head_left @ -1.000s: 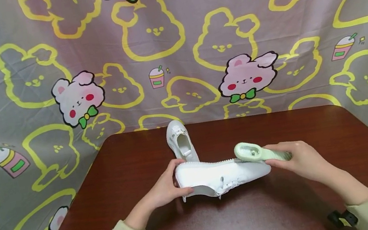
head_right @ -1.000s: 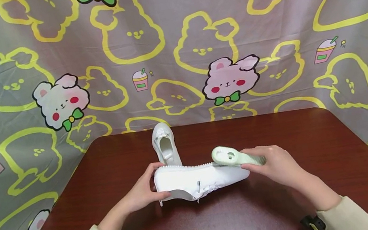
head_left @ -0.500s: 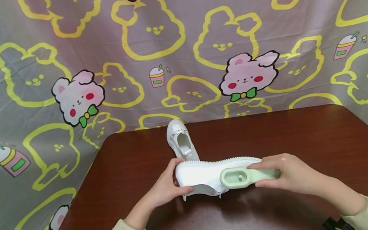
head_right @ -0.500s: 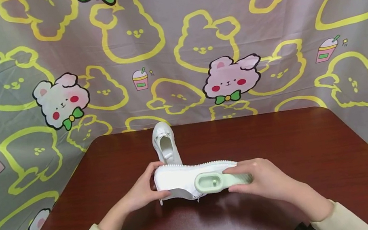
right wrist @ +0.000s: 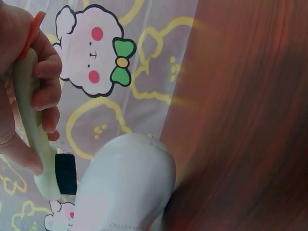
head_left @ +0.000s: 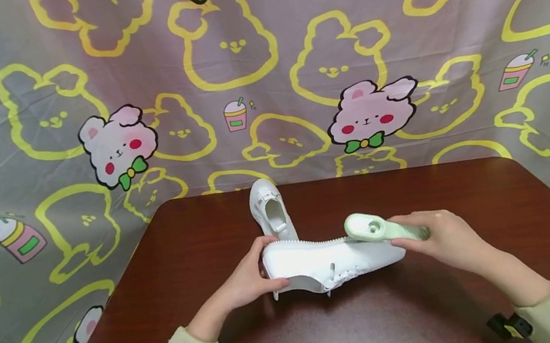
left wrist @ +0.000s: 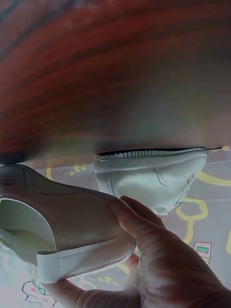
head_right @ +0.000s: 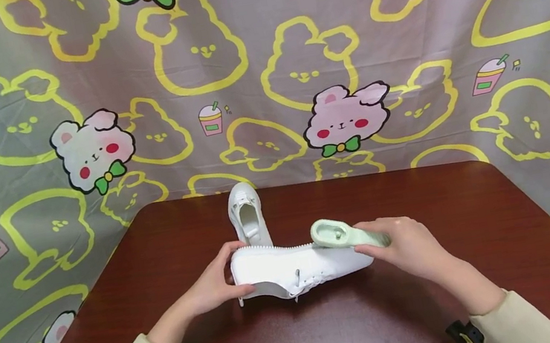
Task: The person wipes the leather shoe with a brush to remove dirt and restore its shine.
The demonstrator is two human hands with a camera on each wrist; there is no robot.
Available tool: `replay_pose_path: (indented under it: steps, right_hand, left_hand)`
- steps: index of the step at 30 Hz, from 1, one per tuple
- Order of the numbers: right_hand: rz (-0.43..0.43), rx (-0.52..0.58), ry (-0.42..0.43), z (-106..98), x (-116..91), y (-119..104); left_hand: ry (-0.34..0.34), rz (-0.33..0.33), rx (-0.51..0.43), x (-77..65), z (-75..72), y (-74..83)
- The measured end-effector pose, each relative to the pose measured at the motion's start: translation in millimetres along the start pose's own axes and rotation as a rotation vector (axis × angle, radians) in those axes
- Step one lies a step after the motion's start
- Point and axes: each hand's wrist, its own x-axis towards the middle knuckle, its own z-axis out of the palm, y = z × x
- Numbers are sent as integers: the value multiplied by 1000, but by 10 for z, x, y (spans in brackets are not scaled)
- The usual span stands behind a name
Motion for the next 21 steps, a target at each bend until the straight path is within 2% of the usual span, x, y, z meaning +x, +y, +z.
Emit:
replay_pose_path:
  steps: [4, 10, 13, 17, 21]
  right_hand:
    - [-27, 37, 16, 14, 1, -9]
    - [-152, 107, -43, 68, -19, -127]
    - [-200, 114, -76, 101, -19, -186]
    - [-206, 96, -108, 134, -9, -181]
    - [-136, 90, -90, 143, 15, -51]
  left_hand:
    - [4, 1, 9, 2, -11, 0]
    - [1, 0, -13, 23, -2, 3]
    - [-2, 0, -5, -8, -24, 172]
    - [-6, 1, 7, -7, -23, 206]
    - [-3, 8, 0, 27, 7, 5]
